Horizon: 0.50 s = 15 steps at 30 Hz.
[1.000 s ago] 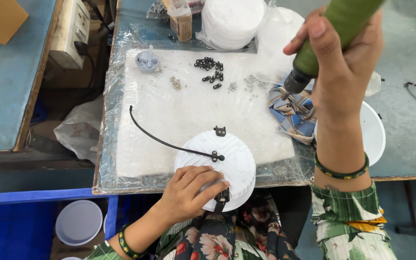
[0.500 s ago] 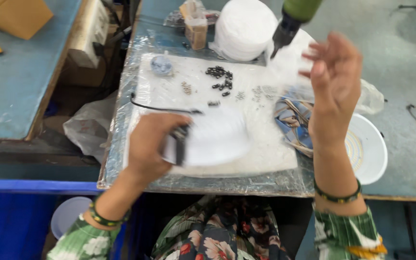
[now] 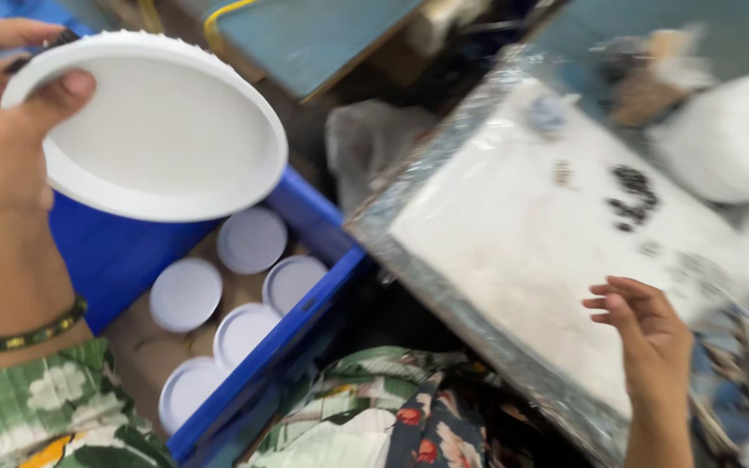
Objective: The person assembles round LED ceiling light fixtures at a workbench. They use a green electric screwdriver to drive screws securing a black cable and terminal block to the white fixture base, attach the LED panel, and place completed fixtures into a blue bin.
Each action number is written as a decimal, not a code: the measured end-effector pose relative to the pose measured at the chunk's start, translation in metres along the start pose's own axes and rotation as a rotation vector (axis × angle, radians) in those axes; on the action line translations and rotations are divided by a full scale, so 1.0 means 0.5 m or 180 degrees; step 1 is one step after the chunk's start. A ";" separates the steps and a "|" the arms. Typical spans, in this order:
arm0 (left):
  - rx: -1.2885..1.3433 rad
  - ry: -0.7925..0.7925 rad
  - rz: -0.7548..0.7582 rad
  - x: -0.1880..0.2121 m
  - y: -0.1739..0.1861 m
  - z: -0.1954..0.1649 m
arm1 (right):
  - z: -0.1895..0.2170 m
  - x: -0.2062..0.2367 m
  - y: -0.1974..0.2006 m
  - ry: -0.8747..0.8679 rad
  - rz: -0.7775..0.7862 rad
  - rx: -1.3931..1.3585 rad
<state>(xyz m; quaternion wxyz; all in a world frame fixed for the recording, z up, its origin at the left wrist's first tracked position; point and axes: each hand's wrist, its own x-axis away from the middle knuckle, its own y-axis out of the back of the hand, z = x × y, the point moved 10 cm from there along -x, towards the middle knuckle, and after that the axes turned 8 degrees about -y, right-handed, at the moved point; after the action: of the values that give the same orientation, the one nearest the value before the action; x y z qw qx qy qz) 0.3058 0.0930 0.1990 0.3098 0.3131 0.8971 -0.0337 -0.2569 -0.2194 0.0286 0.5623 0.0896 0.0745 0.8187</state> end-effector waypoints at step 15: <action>-0.4696 0.2088 0.2095 0.418 0.394 0.568 | -0.076 -0.104 -0.198 -0.0115 0.1352 0.1536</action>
<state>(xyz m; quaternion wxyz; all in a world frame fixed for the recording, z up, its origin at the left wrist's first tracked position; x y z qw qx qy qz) 0.4445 0.2918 -0.1242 0.1536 0.2697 0.5978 0.7391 -0.1574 -0.2333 -0.0335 0.3425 0.2485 0.2361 0.8747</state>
